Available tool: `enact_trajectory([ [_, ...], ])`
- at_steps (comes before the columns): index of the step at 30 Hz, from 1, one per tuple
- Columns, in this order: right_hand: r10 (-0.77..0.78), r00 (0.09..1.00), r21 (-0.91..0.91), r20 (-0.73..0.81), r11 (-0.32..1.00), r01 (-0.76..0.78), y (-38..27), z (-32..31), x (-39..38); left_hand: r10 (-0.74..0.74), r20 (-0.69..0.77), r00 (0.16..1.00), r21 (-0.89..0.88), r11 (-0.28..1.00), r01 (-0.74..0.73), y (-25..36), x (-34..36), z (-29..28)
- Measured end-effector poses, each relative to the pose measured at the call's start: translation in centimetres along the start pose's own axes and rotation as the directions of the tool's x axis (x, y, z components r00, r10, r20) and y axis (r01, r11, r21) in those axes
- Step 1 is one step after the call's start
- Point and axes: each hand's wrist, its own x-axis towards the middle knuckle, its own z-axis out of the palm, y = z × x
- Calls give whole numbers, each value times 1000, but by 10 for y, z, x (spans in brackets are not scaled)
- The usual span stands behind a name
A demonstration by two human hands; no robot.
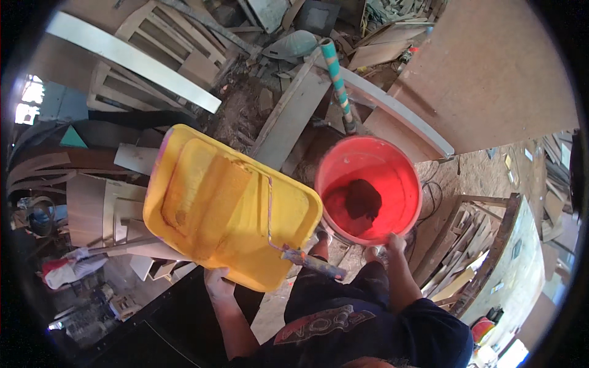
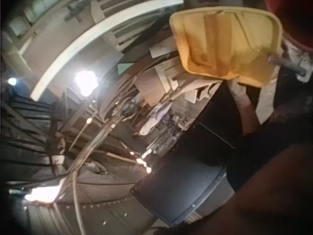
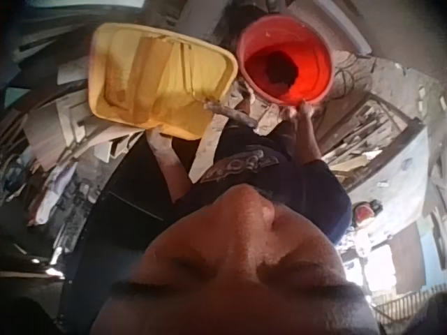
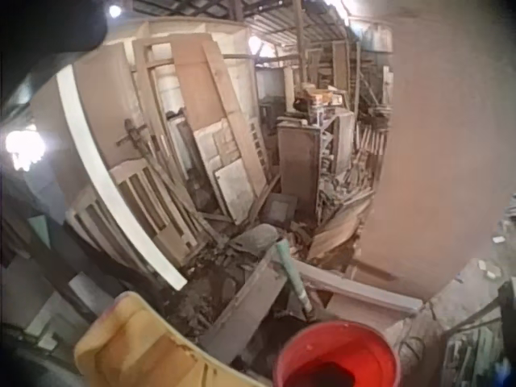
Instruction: The person stirs yellow paint in a bucket with a wooden stick and then pours it into a paint tray.
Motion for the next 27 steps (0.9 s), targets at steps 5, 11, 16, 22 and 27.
enact_trajectory([
  [5, 150, 975, 350, -164, 933, -84, 8, -69, -35, -1, -112, 994, -53, 999, -5, 18, 33, -32],
  [11, 256, 906, 350, -336, 927, -132, -3, -102, -44, 4, -91, 996, -103, 995, -13, 18, 57, -53],
  [16, 237, 897, 94, -372, 972, -218, -11, -101, -40, 15, -99, 995, -137, 990, -29, 16, 64, -36],
  [22, 266, 876, 180, -402, 961, -209, -16, -70, -25, -41, -64, 997, -91, 995, 35, 12, 62, -10],
  [27, 266, 947, 356, -180, 915, -189, -35, -7, -16, -42, -58, 997, -67, 997, 38, 9, 53, 3],
])
